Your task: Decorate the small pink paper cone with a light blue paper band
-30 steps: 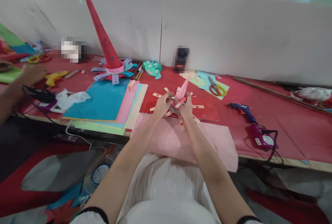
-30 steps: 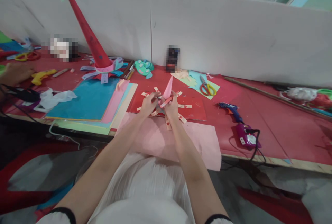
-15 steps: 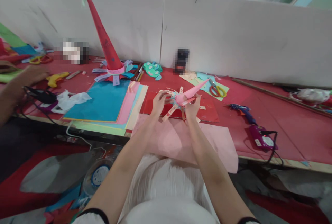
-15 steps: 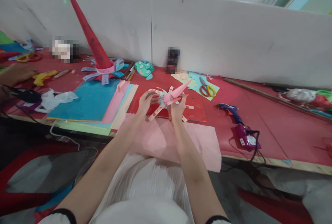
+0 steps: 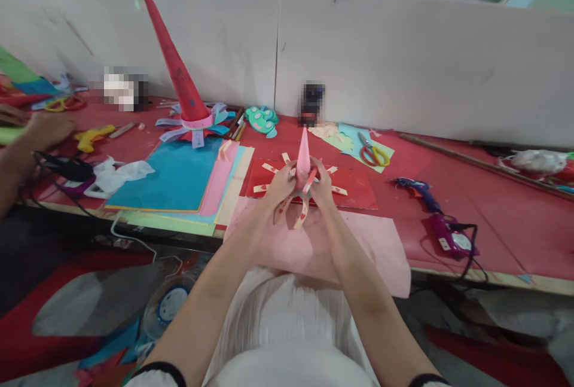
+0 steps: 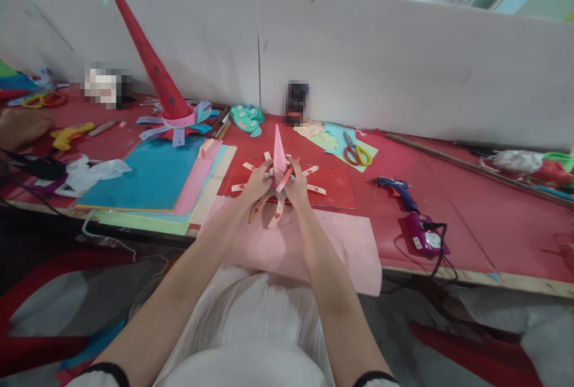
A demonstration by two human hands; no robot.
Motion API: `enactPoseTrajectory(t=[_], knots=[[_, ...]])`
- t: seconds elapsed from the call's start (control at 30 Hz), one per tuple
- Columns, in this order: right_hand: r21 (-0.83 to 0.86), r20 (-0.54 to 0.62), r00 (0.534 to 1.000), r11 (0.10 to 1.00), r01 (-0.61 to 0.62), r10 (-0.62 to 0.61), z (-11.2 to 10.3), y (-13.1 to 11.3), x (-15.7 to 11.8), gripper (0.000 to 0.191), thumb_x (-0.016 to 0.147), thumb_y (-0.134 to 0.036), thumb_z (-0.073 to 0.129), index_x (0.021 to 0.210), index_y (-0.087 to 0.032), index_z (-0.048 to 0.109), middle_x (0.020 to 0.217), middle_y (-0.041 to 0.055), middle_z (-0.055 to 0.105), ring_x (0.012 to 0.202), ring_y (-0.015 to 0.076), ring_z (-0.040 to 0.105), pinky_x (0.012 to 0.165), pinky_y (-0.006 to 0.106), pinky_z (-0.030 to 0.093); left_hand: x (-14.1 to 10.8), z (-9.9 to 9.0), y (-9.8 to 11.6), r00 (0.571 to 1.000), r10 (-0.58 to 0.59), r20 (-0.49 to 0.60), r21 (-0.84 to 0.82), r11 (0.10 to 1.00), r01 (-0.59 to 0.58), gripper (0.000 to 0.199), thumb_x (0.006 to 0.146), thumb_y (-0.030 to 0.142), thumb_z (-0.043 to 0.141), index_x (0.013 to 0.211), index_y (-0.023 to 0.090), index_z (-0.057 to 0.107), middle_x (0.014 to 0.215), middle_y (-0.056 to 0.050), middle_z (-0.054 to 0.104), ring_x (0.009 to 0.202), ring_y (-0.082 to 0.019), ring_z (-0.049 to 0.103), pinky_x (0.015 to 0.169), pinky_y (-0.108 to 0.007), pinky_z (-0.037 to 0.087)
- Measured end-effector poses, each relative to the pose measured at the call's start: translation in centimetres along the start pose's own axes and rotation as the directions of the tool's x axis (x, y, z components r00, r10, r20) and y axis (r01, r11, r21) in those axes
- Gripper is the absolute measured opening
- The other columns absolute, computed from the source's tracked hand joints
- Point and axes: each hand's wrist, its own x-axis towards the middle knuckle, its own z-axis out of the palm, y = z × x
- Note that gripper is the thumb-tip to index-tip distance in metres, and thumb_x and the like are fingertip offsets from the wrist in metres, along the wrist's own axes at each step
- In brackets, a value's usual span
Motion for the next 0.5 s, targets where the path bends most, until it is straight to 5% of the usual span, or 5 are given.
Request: enactPoseTrajectory(t=[0.2, 0.5], knots=[[0.126, -0.095, 0.995, 0.991, 0.038, -0.026, -0.1, 0.12, 0.22, 0.043, 0.074, -0.039, 0.063, 0.113, -0.023, 0.054, 0.11, 0.0069, 0.063, 0.099, 0.0191, 0.061, 0.088, 0.038, 0.05, -0.49, -0.02, 0.44, 0.987, 0.104, 0.119, -0.181, 0.98, -0.081, 0.057, 0.073, 0.012, 0.054, 0.129, 0.021, 0.048, 0.124, -0.008, 0.059, 0.112, -0.021, 0.057, 0.094, -0.034, 0.048], [0.142, -0.135, 0.989, 0.986, 0.083, -0.063, 0.23, 0.06, 0.01, 0.039, 0.074, -0.042, 0.064, 0.107, -0.023, 0.053, 0.106, 0.0061, 0.062, 0.097, 0.0183, 0.061, 0.084, 0.036, 0.052, 0.01, 0.1, -0.2, 0.994, 0.091, 0.068, -0.124, 0.989, -0.083, 0.057, 0.071, 0.015, 0.061, 0.126, 0.018, 0.049, 0.123, -0.011, 0.058, 0.112, -0.021, 0.056, 0.097, -0.035, 0.044]])
